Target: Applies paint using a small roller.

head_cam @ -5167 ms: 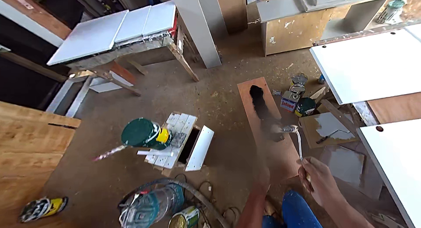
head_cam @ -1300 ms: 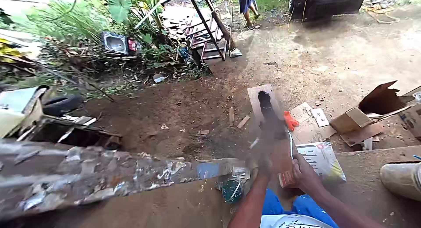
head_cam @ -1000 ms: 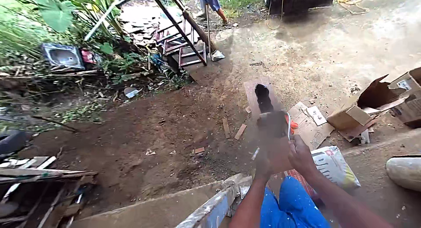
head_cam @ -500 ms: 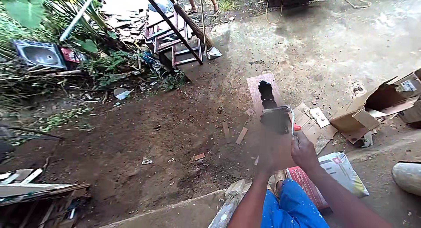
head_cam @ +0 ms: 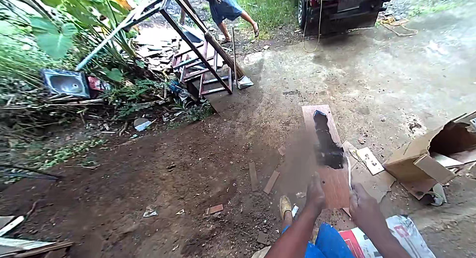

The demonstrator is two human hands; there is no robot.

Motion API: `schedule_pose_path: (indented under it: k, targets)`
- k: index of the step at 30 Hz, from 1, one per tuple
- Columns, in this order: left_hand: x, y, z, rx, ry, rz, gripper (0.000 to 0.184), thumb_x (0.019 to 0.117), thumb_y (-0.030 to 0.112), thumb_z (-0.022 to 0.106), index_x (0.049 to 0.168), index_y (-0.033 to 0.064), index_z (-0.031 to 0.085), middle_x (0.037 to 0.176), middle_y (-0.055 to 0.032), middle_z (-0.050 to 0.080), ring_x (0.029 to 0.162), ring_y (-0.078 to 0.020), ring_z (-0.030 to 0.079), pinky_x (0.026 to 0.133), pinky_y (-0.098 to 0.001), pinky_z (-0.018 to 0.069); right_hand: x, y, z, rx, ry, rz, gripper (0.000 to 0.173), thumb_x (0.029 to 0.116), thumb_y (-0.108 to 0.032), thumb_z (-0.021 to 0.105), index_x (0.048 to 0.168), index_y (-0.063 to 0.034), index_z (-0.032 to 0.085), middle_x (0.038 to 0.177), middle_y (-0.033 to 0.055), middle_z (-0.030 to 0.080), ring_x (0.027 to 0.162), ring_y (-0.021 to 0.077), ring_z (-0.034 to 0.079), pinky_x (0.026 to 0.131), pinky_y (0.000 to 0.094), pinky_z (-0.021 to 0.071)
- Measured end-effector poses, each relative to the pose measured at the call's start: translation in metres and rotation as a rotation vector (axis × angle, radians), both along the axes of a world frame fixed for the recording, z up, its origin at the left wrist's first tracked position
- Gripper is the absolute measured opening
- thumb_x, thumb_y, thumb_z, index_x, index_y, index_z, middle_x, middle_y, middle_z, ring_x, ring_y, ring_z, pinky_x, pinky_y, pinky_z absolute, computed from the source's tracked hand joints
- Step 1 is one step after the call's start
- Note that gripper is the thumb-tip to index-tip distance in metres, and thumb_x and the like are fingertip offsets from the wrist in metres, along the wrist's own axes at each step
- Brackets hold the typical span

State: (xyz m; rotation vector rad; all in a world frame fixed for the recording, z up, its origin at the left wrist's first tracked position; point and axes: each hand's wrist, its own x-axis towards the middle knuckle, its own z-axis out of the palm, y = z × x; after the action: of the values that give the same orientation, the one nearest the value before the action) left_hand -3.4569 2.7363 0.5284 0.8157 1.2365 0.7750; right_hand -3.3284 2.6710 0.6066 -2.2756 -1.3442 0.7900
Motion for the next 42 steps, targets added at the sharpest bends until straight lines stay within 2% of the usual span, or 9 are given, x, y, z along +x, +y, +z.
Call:
schedule_pose_path:
  k: [4, 8, 10, 14, 22, 32, 36, 39, 42]
  targets:
    - [-0.022, 0.059, -0.038, 0.064, 0.066, -0.171, 0.064, 0.1122, 0.044, 0.021, 0.126, -0.0025, 0.062, 0.110, -0.0201, 0.069, 0.099, -0.0252, 0.068, 0.093, -0.0469, 0.0556, -0.002, 0.040, -0.047, 0.043, -0.007, -0.020, 0.031, 0.1028, -0.012, 0.045, 0.125, 0.0004, 0.063, 0.083, 0.0234, 0.069, 0.076, 0.0419, 0.070, 0.069, 0.0640, 0.0551]
    - [-0.048, 0.145, -0.104, 0.124, 0.047, -0.170, 0.063, 0.1124, 0.044, 0.022, 0.129, -0.0028, 0.061, 0.115, -0.0213, 0.067, 0.103, -0.0265, 0.068, 0.096, -0.0476, 0.0544, -0.032, 0.173, -0.119, 0.075, 0.015, -0.058, 0.035, 0.1048, -0.011, 0.045, 0.136, 0.0001, 0.058, 0.100, 0.0306, 0.069, 0.094, 0.0492, 0.069, 0.083, 0.0696, 0.0524]
    - [-0.072, 0.198, -0.121, 0.141, 0.073, -0.123, 0.063, 0.1124, 0.044, 0.023, 0.128, -0.0030, 0.061, 0.113, -0.0214, 0.067, 0.102, -0.0271, 0.068, 0.095, -0.0488, 0.0540, -0.064, 0.209, -0.144, 0.137, 0.049, -0.027, 0.040, 0.1033, -0.009, 0.044, 0.140, 0.0027, 0.055, 0.100, 0.0322, 0.069, 0.092, 0.0507, 0.069, 0.081, 0.0705, 0.0524]
    - [-0.097, 0.274, -0.125, 0.082, 0.122, -0.040, 0.064, 0.1121, 0.045, 0.022, 0.126, -0.0039, 0.061, 0.113, -0.0229, 0.067, 0.104, -0.0289, 0.067, 0.096, -0.0496, 0.0532, -0.085, 0.262, -0.143, 0.055, 0.038, 0.096, 0.042, 0.1041, -0.015, 0.041, 0.138, 0.0060, 0.055, 0.105, 0.0298, 0.071, 0.098, 0.0466, 0.071, 0.087, 0.0654, 0.0540]
    - [-0.066, 0.471, -0.141, 0.088, 0.186, 0.133, 0.065, 0.1115, 0.048, 0.023, 0.132, -0.0024, 0.060, 0.120, -0.0229, 0.066, 0.111, -0.0291, 0.066, 0.099, -0.0506, 0.0528, -0.057, 0.515, -0.143, -0.108, -0.061, 0.234, 0.047, 0.1071, -0.018, 0.039, 0.153, -0.0086, 0.044, 0.106, 0.0240, 0.072, 0.098, 0.0426, 0.072, 0.086, 0.0618, 0.0565]
    - [-0.004, 0.748, -0.120, 0.139, 0.100, 0.421, 0.063, 0.1127, 0.044, 0.021, 0.136, -0.0029, 0.057, 0.124, -0.0225, 0.064, 0.112, -0.0244, 0.066, 0.098, -0.0446, 0.0543, -0.008, 0.826, -0.110, -0.181, -0.169, 0.486, 0.038, 0.1061, -0.020, 0.034, 0.138, -0.0074, 0.051, 0.103, 0.0206, 0.071, 0.100, 0.0394, 0.072, 0.084, 0.0567, 0.0573]
    - [-0.015, 0.841, -0.125, 0.128, 0.138, 0.451, 0.062, 0.1127, 0.042, 0.022, 0.137, -0.0036, 0.056, 0.135, -0.0234, 0.059, 0.125, -0.0257, 0.058, 0.108, -0.0453, 0.0464, 0.010, 0.882, -0.116, 0.033, -0.085, 0.501, 0.040, 0.1045, -0.018, 0.039, 0.136, -0.0036, 0.058, 0.090, 0.0181, 0.072, 0.084, 0.0380, 0.073, 0.076, 0.0573, 0.0580]
    - [-0.026, 0.912, -0.137, 0.128, 0.125, 0.478, 0.061, 0.1125, 0.043, 0.024, 0.140, -0.0022, 0.055, 0.139, -0.0221, 0.058, 0.128, -0.0246, 0.057, 0.109, -0.0439, 0.0457, 0.000, 0.975, -0.122, 0.458, -0.131, 0.432, 0.039, 0.0999, -0.016, 0.043, 0.127, 0.0029, 0.064, 0.075, 0.0157, 0.069, 0.064, 0.0343, 0.069, 0.060, 0.0557, 0.0570]
    - [-0.041, 0.984, -0.141, 0.111, 0.103, 0.506, 0.058, 0.1133, 0.037, 0.023, 0.142, -0.0039, 0.052, 0.143, -0.0237, 0.055, 0.132, -0.0261, 0.054, 0.112, -0.0443, 0.0427, -0.014, 1.077, -0.123, 0.662, -0.185, 0.445, 0.039, 0.1003, -0.014, 0.046, 0.130, 0.0042, 0.065, 0.078, 0.0170, 0.071, 0.064, 0.0338, 0.069, 0.060, 0.0551, 0.0579]
